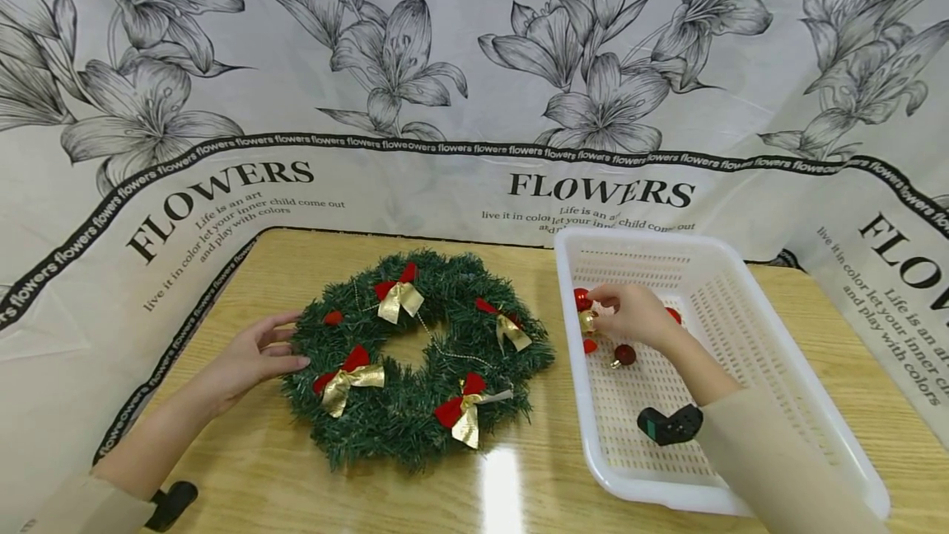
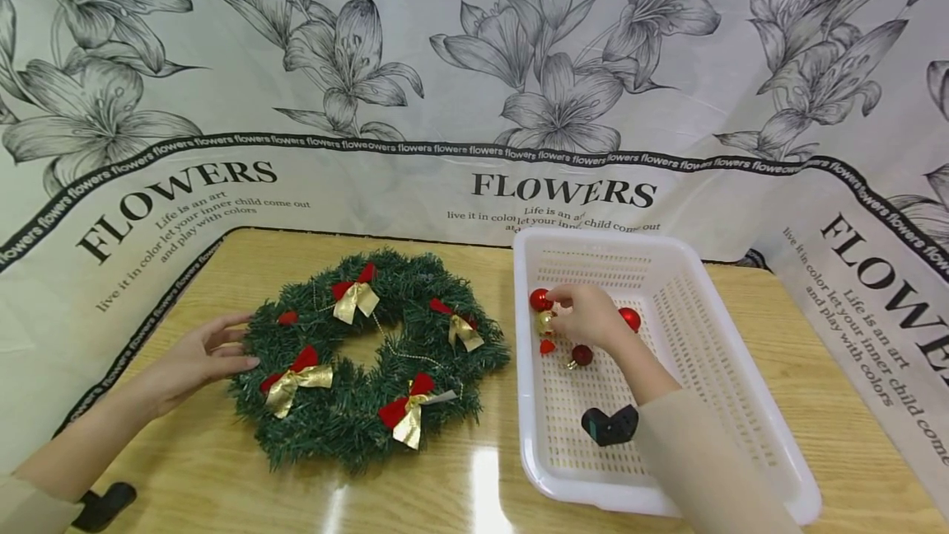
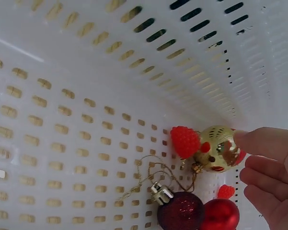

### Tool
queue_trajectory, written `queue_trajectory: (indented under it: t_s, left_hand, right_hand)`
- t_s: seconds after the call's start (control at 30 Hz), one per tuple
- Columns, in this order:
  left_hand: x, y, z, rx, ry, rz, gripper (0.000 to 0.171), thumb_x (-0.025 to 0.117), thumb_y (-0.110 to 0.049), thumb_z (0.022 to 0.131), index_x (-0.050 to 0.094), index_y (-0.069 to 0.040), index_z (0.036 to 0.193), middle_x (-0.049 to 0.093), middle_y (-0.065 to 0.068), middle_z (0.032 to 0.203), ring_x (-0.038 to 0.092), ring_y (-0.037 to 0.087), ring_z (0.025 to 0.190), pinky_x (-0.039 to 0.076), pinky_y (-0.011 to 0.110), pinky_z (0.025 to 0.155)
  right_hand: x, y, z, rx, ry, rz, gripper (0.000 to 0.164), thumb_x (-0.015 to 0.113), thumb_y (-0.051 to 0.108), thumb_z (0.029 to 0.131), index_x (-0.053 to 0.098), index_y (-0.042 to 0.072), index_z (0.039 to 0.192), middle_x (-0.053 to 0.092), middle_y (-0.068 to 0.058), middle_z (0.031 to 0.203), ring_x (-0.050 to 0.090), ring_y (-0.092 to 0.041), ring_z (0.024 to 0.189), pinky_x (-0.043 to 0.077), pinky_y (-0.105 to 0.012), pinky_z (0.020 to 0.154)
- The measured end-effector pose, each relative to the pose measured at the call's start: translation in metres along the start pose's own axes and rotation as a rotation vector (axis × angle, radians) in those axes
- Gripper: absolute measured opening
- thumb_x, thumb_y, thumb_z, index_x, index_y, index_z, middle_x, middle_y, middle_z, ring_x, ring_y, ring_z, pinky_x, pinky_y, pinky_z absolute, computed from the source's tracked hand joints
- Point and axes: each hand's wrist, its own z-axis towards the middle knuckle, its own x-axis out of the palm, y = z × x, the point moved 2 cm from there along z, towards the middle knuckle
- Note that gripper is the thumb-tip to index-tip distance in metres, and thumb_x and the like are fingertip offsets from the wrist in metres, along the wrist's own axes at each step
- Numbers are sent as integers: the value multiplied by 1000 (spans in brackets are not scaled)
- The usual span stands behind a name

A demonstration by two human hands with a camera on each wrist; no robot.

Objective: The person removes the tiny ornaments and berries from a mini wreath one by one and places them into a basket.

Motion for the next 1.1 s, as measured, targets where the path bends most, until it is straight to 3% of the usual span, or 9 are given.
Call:
queue_trajectory:
  t_s: [0.2,0.37,0.67,1.1]
  left_hand:
    - [0,0,0,0,0,0,84,67,-11,85,13,0,148,14,34,146,21,52,129,37,54,98]
    - [0,1,0,-3,5,0,84,67,-11,86,12,-1,149,14,34,146,20,52,129,37,54,97]
    - [-1,2,-1,-5,4,6,85,68,-12,85,12,-1,148,13,34,146,20,53,129,37,55,98]
    - [-1,0,0,-4,8,4,85,67,-11,86,11,-1,149,13,34,146,21,52,129,38,53,97]
  right_hand:
    - [-13,5,3,82,18,288,48,70,15,84,55,-6,124,58,-25,119,57,-35,107,49,-41,86]
    - [-24,27,10,132,17,489,51,68,16,86,51,-4,129,55,-23,125,54,-32,112,45,-39,93]
    - [-25,73,35,47,21,576,46,70,14,84,55,0,126,58,-18,121,56,-26,108,47,-37,91]
    - [11,144,67,-94,119,620,43,70,10,83,59,1,123,60,-16,118,57,-26,105,49,-37,87]
